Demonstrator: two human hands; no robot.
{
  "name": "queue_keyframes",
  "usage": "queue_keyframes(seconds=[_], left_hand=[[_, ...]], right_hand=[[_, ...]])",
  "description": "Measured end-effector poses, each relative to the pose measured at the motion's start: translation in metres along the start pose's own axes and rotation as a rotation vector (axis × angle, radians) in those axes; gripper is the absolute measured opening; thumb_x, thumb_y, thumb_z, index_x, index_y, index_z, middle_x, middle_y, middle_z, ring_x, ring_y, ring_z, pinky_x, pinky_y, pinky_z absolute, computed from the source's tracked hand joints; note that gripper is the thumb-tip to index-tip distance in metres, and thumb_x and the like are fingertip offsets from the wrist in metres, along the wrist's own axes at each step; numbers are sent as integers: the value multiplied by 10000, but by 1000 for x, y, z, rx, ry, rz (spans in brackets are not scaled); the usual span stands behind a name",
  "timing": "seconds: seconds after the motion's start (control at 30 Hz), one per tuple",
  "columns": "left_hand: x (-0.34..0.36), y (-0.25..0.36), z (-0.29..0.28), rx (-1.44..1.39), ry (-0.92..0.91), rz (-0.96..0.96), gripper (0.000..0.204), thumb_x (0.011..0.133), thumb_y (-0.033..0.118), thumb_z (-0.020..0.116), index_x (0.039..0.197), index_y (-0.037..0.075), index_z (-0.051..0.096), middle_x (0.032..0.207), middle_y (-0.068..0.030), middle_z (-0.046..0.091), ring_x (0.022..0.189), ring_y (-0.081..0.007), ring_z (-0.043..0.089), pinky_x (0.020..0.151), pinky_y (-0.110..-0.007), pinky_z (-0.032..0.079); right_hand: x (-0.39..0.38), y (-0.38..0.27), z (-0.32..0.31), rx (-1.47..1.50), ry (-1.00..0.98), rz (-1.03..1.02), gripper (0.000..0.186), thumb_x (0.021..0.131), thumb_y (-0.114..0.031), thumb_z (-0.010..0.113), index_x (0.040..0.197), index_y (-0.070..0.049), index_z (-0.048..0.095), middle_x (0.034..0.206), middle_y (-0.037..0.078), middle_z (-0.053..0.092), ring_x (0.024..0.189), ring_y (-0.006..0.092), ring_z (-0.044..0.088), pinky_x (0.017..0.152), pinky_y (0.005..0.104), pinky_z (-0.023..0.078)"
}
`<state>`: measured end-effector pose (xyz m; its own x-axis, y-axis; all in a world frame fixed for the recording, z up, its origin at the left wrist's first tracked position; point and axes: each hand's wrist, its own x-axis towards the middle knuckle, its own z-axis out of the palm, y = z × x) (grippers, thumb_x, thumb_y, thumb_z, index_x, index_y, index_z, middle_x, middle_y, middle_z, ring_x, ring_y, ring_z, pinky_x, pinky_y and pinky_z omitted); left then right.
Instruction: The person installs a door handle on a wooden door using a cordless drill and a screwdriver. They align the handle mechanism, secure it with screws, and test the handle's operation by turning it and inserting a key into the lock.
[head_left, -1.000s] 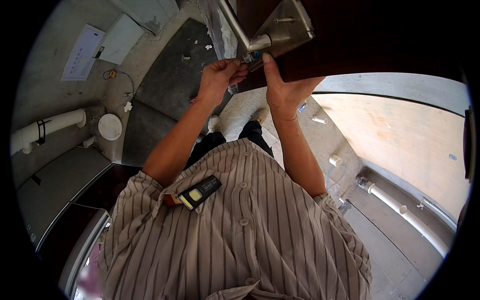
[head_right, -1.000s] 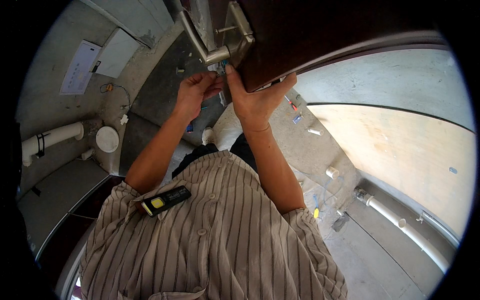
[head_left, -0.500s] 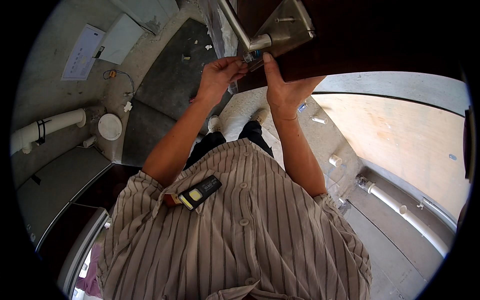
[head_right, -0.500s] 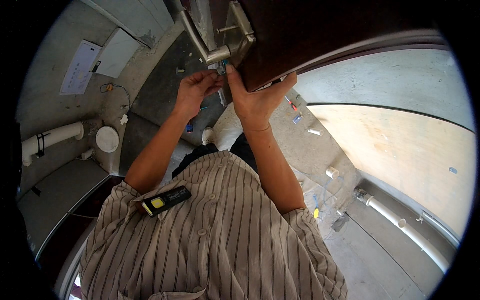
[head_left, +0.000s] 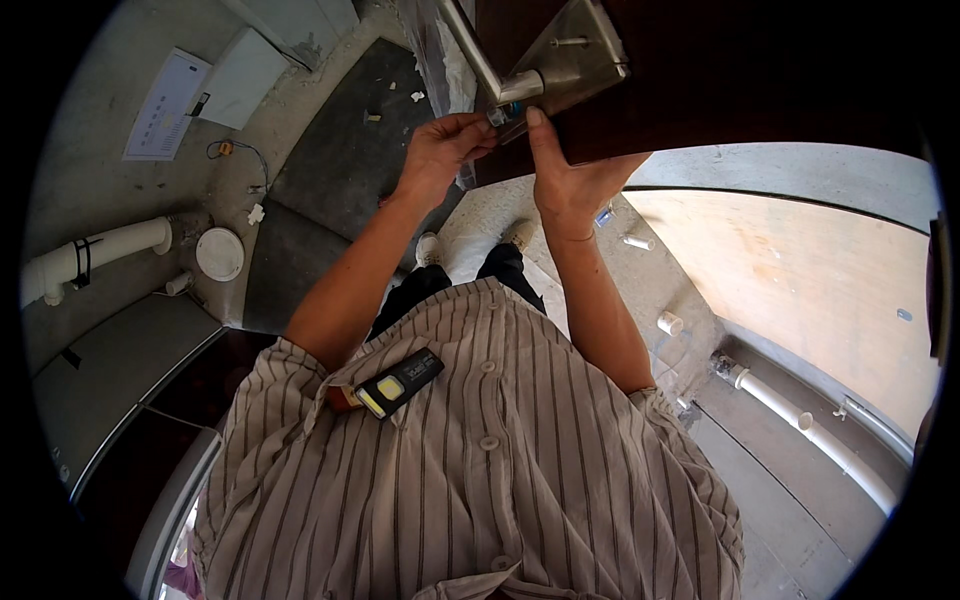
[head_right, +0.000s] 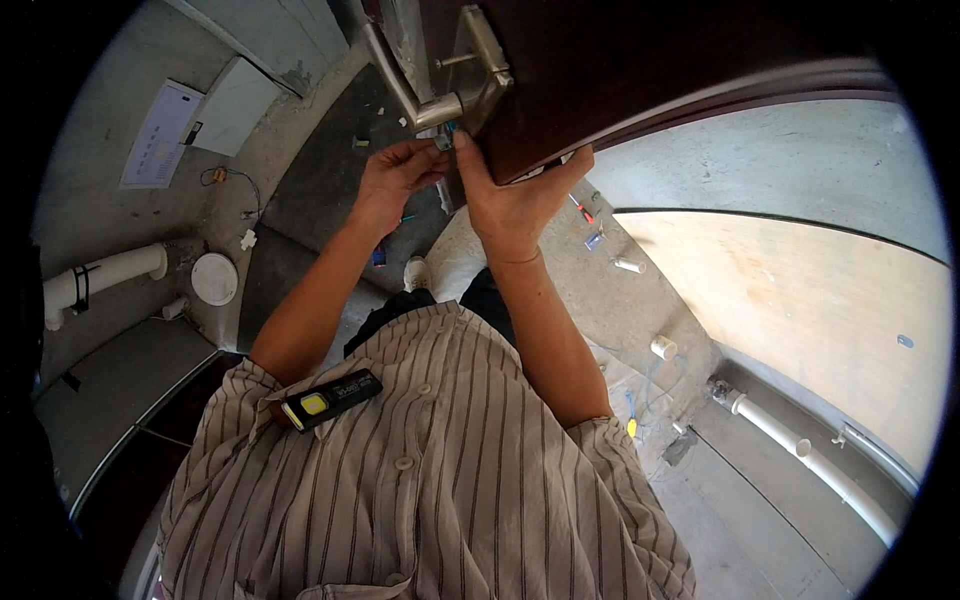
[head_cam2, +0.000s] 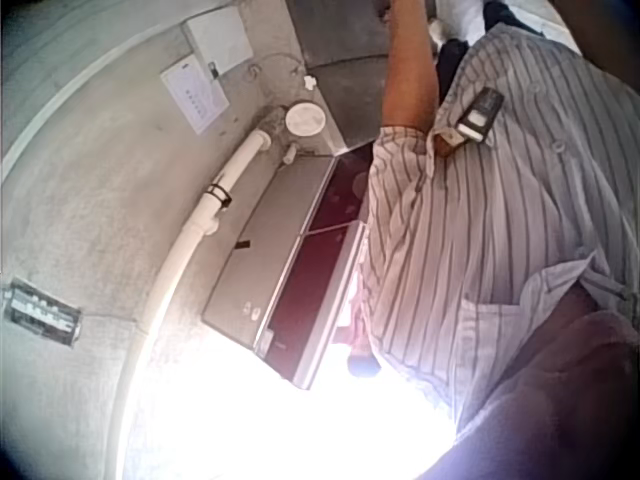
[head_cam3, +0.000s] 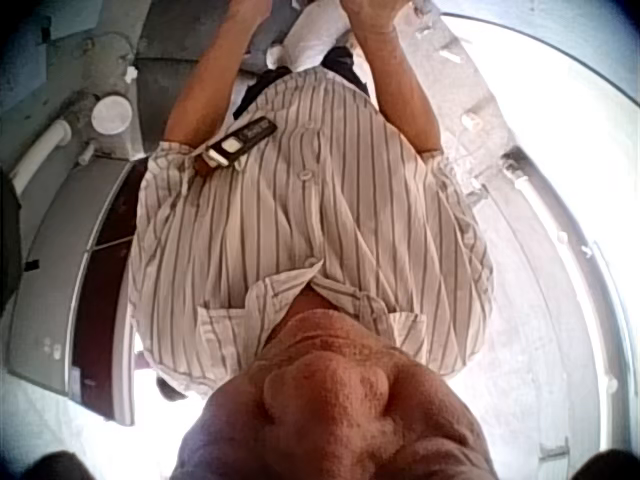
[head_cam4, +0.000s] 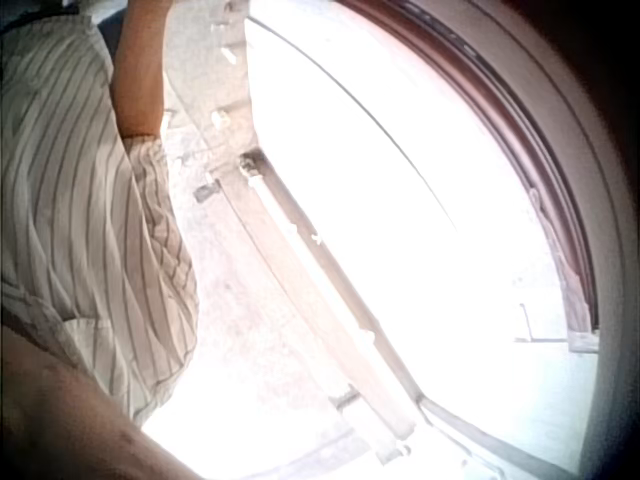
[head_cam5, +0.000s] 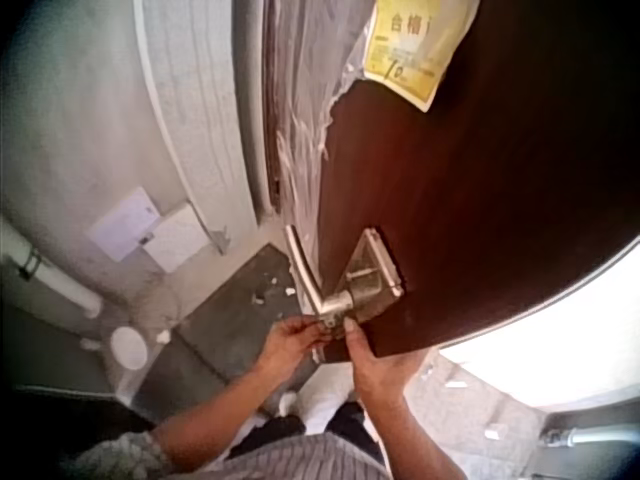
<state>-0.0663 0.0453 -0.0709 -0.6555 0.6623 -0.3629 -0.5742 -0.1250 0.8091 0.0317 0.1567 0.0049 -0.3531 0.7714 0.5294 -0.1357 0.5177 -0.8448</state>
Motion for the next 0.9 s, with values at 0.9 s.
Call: queue_keyframes(seconds=[0.9], left_hand=[[-2,4,8,215,98,233,168,922,74,641,1024,-57,672,898,-92,718,826,-125,679,741,-257,551]], right_hand=[[0,-5,0,-67,-17,-1,976,663,-268,918,1306,95,279,1197,194,441,1113,273,479,970,391,410]])
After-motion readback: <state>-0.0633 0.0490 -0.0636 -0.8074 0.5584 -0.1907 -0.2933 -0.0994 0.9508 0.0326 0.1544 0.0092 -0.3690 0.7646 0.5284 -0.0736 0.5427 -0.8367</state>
